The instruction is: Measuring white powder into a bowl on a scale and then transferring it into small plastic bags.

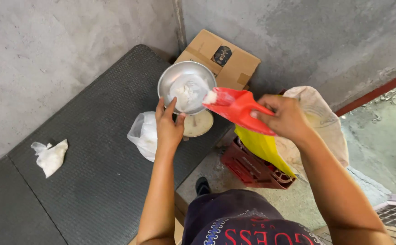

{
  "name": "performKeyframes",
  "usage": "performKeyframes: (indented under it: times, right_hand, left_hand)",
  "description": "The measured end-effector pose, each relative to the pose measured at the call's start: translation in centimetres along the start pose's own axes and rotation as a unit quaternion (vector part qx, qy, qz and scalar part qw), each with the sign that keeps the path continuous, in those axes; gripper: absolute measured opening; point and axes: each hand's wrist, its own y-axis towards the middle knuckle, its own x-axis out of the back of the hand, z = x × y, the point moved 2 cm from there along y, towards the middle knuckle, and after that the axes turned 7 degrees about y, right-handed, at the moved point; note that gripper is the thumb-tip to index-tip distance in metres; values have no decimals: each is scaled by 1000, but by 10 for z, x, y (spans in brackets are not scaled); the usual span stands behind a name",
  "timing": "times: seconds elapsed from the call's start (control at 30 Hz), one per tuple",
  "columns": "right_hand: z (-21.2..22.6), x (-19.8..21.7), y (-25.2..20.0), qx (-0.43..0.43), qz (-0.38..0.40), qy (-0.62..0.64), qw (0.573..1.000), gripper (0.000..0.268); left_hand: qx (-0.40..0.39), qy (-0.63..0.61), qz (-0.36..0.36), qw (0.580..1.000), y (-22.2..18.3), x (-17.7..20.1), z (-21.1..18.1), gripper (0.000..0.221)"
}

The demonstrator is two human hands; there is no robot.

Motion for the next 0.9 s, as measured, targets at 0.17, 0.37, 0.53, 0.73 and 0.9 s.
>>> performKeyframes:
  times: [0.17,0.37,0.53,0.73,0.9]
  right_hand:
    - [50,-39,66,67,11,-75,995,31]
    - [89,-88,118,95,86,-298,946,27]
    - [94,-106,133,144,119,-436,880,13]
    - [113,-63,97,116,37,-367,922,18]
    - [71,-32,45,33,-53,-127,990,20]
  left_hand:
    - [-48,61,64,995,32,-31,38,55]
    - [-74,63,82,992,44,-44,44,58]
    - [-80,29,69,994,48,-34,32,59]
    - [-81,21,64,994,43,-15,26,61]
    - [-68,-33,3,997,32,14,10,64]
